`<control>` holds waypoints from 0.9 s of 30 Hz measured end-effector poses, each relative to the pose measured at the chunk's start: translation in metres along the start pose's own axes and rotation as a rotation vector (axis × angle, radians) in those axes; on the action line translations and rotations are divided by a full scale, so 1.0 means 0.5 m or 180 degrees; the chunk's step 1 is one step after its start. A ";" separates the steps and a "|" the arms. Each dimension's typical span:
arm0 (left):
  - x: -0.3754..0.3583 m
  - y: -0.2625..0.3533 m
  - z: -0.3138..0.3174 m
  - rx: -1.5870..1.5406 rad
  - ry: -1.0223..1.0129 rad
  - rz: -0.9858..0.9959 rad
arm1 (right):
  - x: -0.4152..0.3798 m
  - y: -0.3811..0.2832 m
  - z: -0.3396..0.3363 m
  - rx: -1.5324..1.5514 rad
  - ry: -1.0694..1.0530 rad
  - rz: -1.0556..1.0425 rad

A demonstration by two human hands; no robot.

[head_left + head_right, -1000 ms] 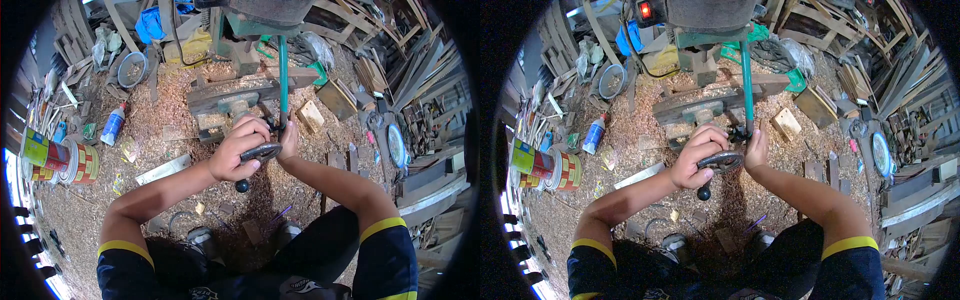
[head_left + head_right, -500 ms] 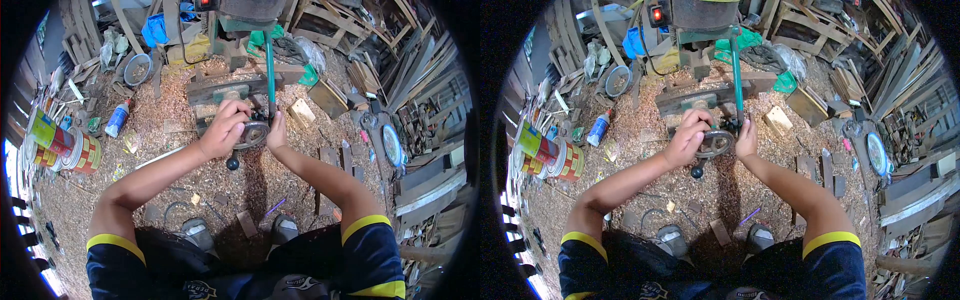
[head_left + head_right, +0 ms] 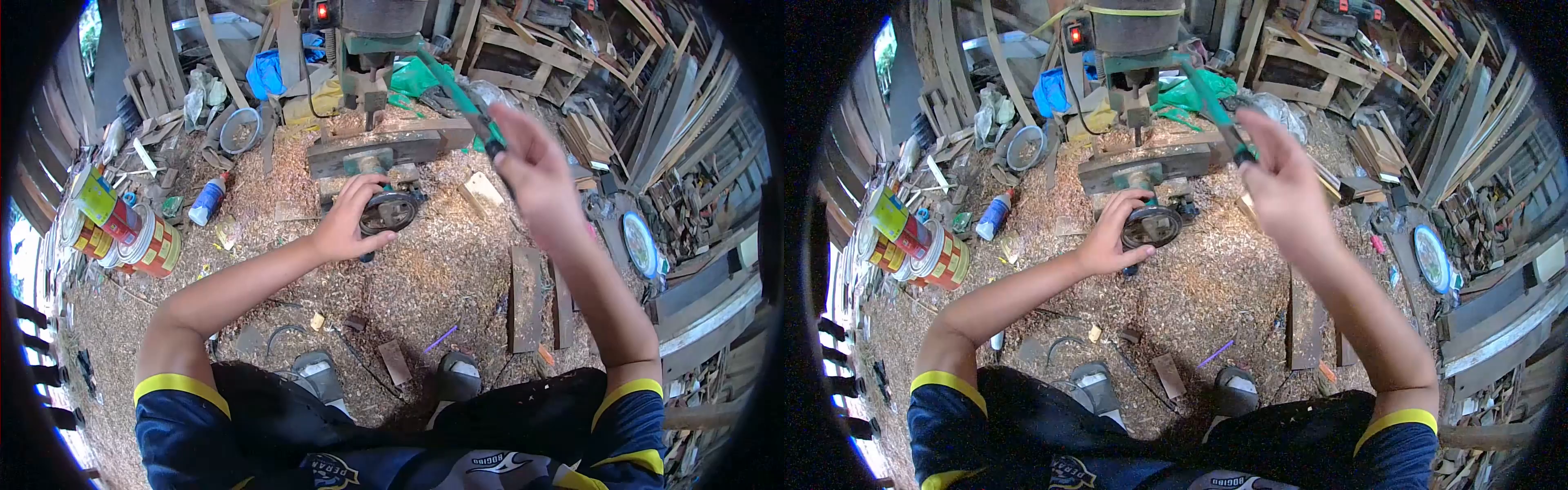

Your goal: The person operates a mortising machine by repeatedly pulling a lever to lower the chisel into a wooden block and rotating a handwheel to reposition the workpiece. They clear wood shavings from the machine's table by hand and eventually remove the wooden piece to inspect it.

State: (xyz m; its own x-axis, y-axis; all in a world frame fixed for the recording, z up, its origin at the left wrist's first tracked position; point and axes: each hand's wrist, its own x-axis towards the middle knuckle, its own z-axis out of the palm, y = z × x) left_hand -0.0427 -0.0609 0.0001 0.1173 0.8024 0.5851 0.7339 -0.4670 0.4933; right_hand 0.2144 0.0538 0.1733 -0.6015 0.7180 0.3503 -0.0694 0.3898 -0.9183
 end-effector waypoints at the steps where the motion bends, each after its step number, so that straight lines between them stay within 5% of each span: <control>1: 0.001 0.001 -0.001 0.0064 -0.0021 -0.0026 | 0.018 -0.051 -0.014 0.0076 -0.0130 -0.0118; 3: 0.003 0.006 -0.003 0.0155 -0.0045 -0.0026 | 0.069 -0.118 -0.058 0.0641 -0.0451 -0.0372; 5: 0.003 0.009 -0.007 0.0162 -0.0143 -0.0053 | 0.112 -0.162 -0.049 0.1341 -0.0053 -0.1138; 6: 0.000 0.005 -0.009 0.0270 -0.0127 0.0050 | 0.156 -0.175 -0.040 0.0823 0.0421 -0.1838; 9: -0.002 0.022 -0.020 0.0327 -0.0305 -0.0212 | 0.204 -0.264 0.025 0.2095 0.0841 -0.1515; 11: 0.001 0.022 -0.024 0.0292 -0.0375 -0.0273 | 0.324 -0.238 -0.021 0.1851 0.0252 -0.1961; 15: -0.023 0.029 -0.032 0.0840 -0.0651 -0.0346 | 0.417 -0.276 -0.011 0.1475 0.0652 -0.2067; 23: -0.081 0.064 -0.037 0.1461 -0.0813 -0.0948 | 0.462 -0.306 -0.037 0.1741 0.0283 -0.1934; 25: -0.058 0.098 -0.052 0.0816 -0.1430 -0.2095 | 0.490 -0.321 -0.041 0.1931 -0.0200 -0.1642; 27: -0.066 0.094 -0.038 0.0736 -0.1261 -0.2041 | 0.490 -0.323 -0.030 0.2182 -0.0075 -0.1573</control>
State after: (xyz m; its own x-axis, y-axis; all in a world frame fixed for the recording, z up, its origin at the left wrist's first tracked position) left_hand -0.0250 -0.1162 0.0165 -0.1783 0.9820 -0.0628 0.8545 0.1862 0.4850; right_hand 0.0902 0.1756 0.4104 -0.3908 0.5417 0.7442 -0.7918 0.2143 -0.5719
